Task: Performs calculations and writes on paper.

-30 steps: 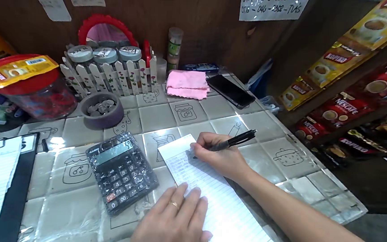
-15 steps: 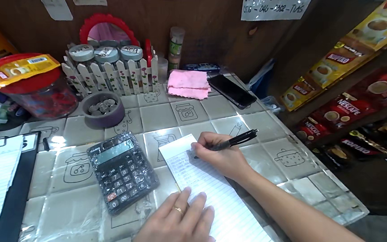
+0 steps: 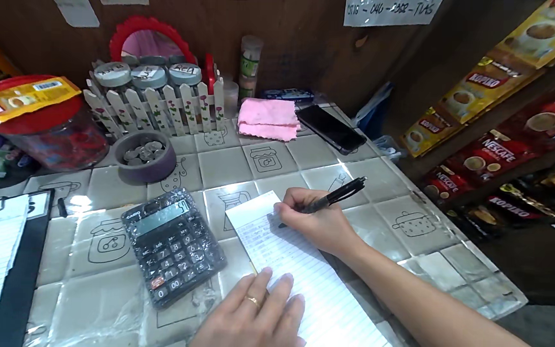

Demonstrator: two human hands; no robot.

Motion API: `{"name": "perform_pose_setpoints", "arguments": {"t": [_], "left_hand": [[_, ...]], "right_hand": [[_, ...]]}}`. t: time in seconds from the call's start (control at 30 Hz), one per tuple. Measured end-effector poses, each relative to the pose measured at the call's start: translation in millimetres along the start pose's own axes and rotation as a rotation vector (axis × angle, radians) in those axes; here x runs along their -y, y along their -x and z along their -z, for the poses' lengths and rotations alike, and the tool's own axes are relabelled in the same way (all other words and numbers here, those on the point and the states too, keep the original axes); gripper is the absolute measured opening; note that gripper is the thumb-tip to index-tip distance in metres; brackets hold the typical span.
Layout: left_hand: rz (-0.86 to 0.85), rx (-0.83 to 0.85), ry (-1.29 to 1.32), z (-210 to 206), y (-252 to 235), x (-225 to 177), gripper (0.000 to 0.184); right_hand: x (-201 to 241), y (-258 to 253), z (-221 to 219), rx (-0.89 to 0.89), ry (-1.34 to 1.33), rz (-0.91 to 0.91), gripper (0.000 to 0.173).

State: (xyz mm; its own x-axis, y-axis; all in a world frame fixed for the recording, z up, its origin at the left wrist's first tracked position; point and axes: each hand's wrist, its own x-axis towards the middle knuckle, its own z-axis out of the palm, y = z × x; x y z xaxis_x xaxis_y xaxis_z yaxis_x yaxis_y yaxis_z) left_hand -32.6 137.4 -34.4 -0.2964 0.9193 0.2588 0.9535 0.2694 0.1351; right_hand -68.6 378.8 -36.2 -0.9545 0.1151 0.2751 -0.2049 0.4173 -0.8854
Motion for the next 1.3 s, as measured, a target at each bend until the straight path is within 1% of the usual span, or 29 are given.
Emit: {"name": "perform_pose_setpoints", "arguments": {"t": [0.1, 0.2, 0.27, 0.37, 0.5, 0.63, 0.83, 1.0, 1.07, 1.17, 1.3], "left_hand": [[0.0, -0.001, -0.001, 0.3, 0.1, -0.1, 0.042], [0.004, 0.004, 0.0, 0.8, 0.5, -0.7, 0.041], [0.002, 0.003, -0.002, 0.4, 0.5, -0.6, 0.042], [0.0, 0.03, -0.015, 0.8, 1.0, -0.6, 0.047], [0.002, 0.045, -0.001, 1.8, 1.6, 0.0, 0.054], [-0.014, 0.036, 0.009, 2.0, 1.4, 2.0, 0.048], [0.029, -0.038, -0.03, -4.2, -0.7, 6.3, 0.049], [-0.04, -0.039, -0.023, -1.9, 1.5, 2.3, 0.042], [-0.057, -0.033, -0.004, -1.3, 2.7, -0.4, 0.043], [-0.057, -0.034, 0.014, -1.9, 3.5, -1.2, 0.045], [-0.059, -0.044, 0.013, -1.9, 3.4, -0.6, 0.042]], "right_hand": [[-1.4, -0.5, 0.3, -0.01, -0.022, -0.003, 0.028], [-1.4, 1.0, -1.5, -0.005, 0.003, 0.041, 0.027], [-1.5, 0.2, -0.1, -0.008, 0.003, 0.021, 0.028], [0.2, -1.2, 4.0, -0.023, -0.044, -0.036, 0.028], [2.4, 1.3, 4.3, -0.026, -0.065, -0.032, 0.028], [3.5, 2.1, 4.8, -0.028, -0.06, -0.03, 0.028], [2.6, 0.5, 3.7, -0.014, -0.09, -0.058, 0.029], [4.2, 0.9, 4.0, -0.02, -0.105, -0.063, 0.029], [4.3, 1.9, 4.1, -0.027, -0.105, -0.038, 0.029], [3.0, 3.4, 3.3, -0.01, -0.11, -0.015, 0.029], [2.3, 3.9, 1.7, 0.005, -0.109, -0.018, 0.03]]}}
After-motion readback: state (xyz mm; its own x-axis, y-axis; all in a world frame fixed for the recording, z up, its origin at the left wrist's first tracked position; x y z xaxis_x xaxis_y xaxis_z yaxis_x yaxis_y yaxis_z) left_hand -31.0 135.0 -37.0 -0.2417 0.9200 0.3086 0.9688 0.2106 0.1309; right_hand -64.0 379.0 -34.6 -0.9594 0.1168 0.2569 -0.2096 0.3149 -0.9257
